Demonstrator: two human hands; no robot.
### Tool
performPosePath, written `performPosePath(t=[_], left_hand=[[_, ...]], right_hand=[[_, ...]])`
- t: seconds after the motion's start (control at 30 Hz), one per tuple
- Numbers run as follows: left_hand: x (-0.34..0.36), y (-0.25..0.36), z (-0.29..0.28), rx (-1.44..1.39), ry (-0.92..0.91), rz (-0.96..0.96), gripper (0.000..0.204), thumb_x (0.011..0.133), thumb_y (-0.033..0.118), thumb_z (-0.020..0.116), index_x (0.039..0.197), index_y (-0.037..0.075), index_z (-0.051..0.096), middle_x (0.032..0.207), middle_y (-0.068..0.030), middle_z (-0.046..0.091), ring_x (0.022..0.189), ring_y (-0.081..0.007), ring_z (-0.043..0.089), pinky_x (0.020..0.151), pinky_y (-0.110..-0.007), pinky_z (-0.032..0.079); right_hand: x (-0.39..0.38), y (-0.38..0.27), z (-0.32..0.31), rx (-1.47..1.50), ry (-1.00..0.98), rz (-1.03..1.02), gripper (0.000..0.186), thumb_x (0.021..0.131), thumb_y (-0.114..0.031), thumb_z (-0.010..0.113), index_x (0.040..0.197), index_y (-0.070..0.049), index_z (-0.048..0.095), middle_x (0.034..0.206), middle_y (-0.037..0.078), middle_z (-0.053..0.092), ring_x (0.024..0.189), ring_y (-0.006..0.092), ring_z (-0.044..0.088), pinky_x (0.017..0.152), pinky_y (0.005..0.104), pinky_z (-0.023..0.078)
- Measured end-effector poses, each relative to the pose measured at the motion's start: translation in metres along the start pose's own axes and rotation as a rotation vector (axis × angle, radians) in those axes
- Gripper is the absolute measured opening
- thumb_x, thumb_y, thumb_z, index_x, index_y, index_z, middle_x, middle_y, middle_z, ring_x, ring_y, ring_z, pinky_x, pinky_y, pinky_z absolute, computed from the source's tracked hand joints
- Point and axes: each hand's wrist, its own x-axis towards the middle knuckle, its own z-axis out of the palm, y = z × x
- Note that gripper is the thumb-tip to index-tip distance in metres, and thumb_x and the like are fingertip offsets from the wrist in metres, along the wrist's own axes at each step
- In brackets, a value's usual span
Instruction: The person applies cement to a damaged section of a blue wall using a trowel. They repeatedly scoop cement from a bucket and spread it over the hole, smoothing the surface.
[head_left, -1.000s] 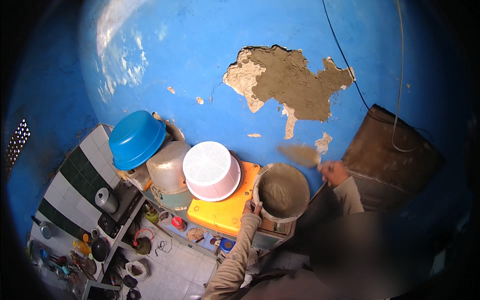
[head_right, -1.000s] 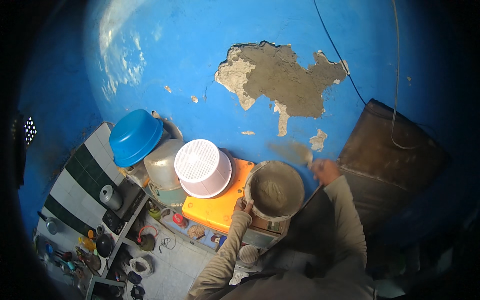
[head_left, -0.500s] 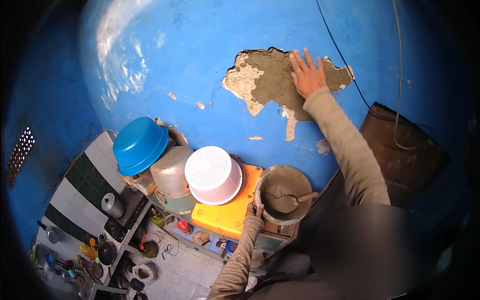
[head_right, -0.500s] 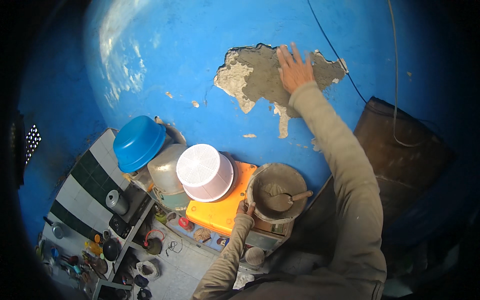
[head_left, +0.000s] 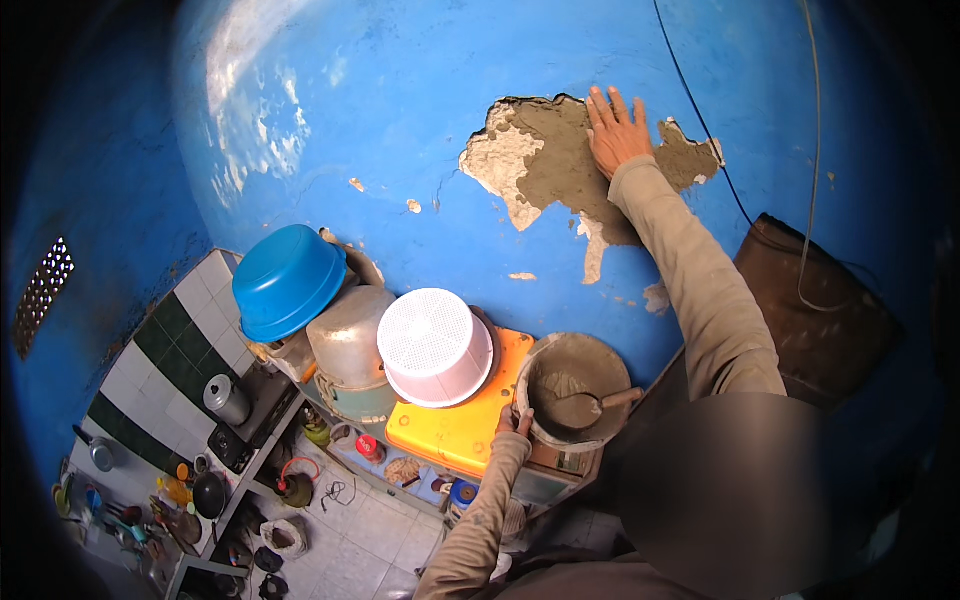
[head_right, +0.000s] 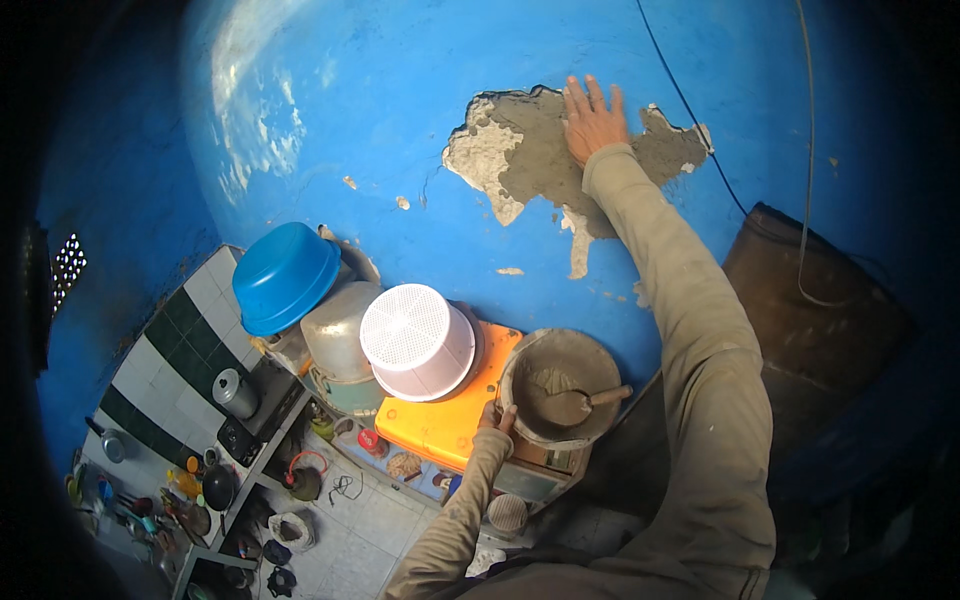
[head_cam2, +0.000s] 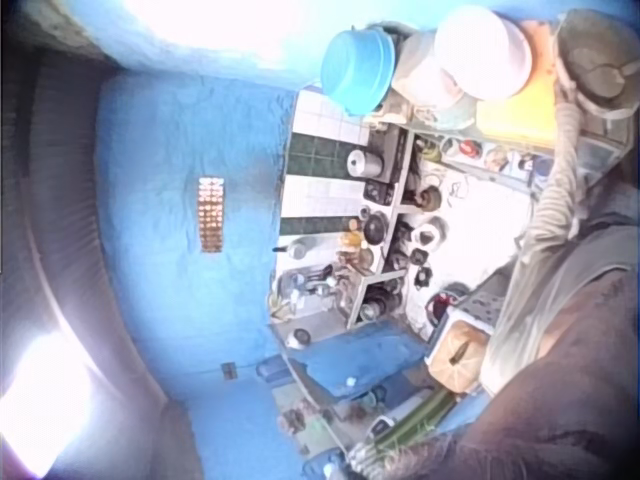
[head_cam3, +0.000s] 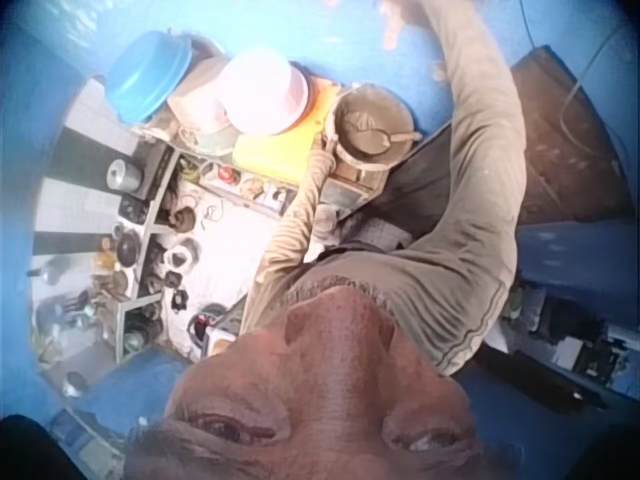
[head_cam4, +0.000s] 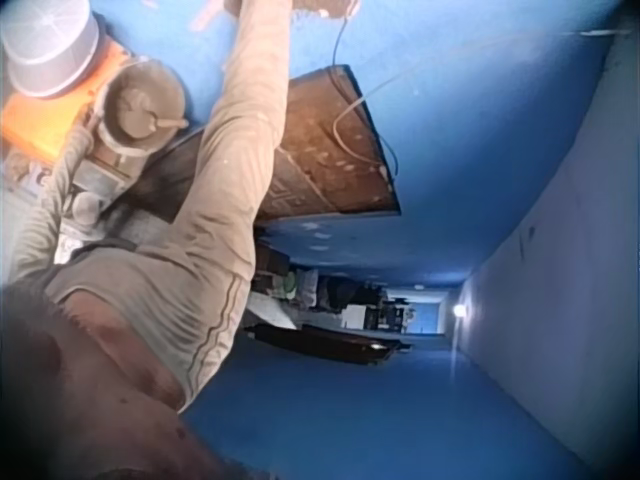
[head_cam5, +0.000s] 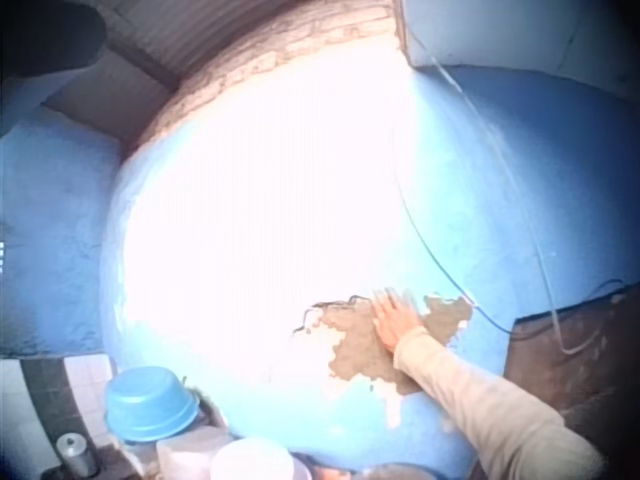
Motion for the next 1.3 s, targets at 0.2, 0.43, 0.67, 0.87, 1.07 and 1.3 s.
performPosePath(t=[0.2,0.43,0.67,0.87,1.07,1.3], left_hand=[[-0.002,0.033,-0.001,0.032,0.001,0.002,0.027,0.084,0.018,0.063,0.103,0.003,0.051,0.081,-0.0068,0.058,0.072,-0.0156,0.053,0.067,-0.029,0.043],[0.000,0.018,-0.004,0.069,-0.067,-0.079,0.034,0.084,0.020,0.063,0.111,0.002,0.051,0.091,-0.0097,0.061,0.083,-0.0190,0.056,0.077,-0.031,0.043],[0.000,0.011,-0.003,0.027,-0.022,-0.013,0.032,0.083,0.019,0.063,0.109,0.004,0.051,0.084,-0.0084,0.060,0.075,-0.0179,0.054,0.069,-0.030,0.043],[0.002,-0.001,0.000,-0.112,-0.070,-0.081,0.033,0.084,0.014,0.062,0.113,0.002,0.051,0.092,-0.0076,0.061,0.082,-0.0153,0.054,0.074,-0.028,0.043],[0.004,0.003,-0.001,0.024,-0.020,0.002,0.030,0.083,0.017,0.063,0.107,0.003,0.052,0.085,-0.0081,0.060,0.076,-0.0162,0.054,0.069,-0.030,0.044],[0.008,-0.015,0.001,-0.057,-0.057,-0.056,0.032,0.084,0.014,0.063,0.111,0.003,0.051,0.089,-0.0070,0.060,0.079,-0.0157,0.054,0.071,-0.029,0.044]], right_hand=[[0.001,0.000,0.012,0.081,0.084,-0.002,0.050,0.092,-0.035,0.038,0.135,-0.010,0.037,0.146,0.002,0.025,0.133,0.0221,0.023,0.106,0.0477,0.019],[0.012,0.006,-0.001,0.151,0.085,-0.011,0.037,0.090,-0.024,0.044,0.124,-0.010,0.047,0.133,0.006,0.040,0.122,0.0240,0.039,0.100,0.0476,0.028],[0.047,0.009,-0.022,0.342,0.164,0.103,0.028,0.079,-0.022,0.063,0.103,-0.010,0.053,0.101,0.006,0.051,0.097,0.0238,0.052,0.078,0.0435,0.043],[0.062,0.007,-0.015,0.247,0.139,0.099,0.035,0.077,-0.025,0.065,0.102,-0.006,0.050,0.096,0.009,0.050,0.093,0.0264,0.055,0.067,0.0393,0.051],[0.070,0.000,-0.001,0.061,0.219,-0.048,0.028,0.075,-0.008,0.062,0.100,-0.006,0.049,0.093,0.010,0.051,0.083,0.0248,0.060,0.056,0.0335,0.056],[0.069,-0.004,0.005,-0.020,0.268,-0.156,0.025,0.073,-0.005,0.063,0.095,-0.003,0.052,0.087,0.009,0.051,0.078,0.0216,0.061,0.052,0.0301,0.056]])
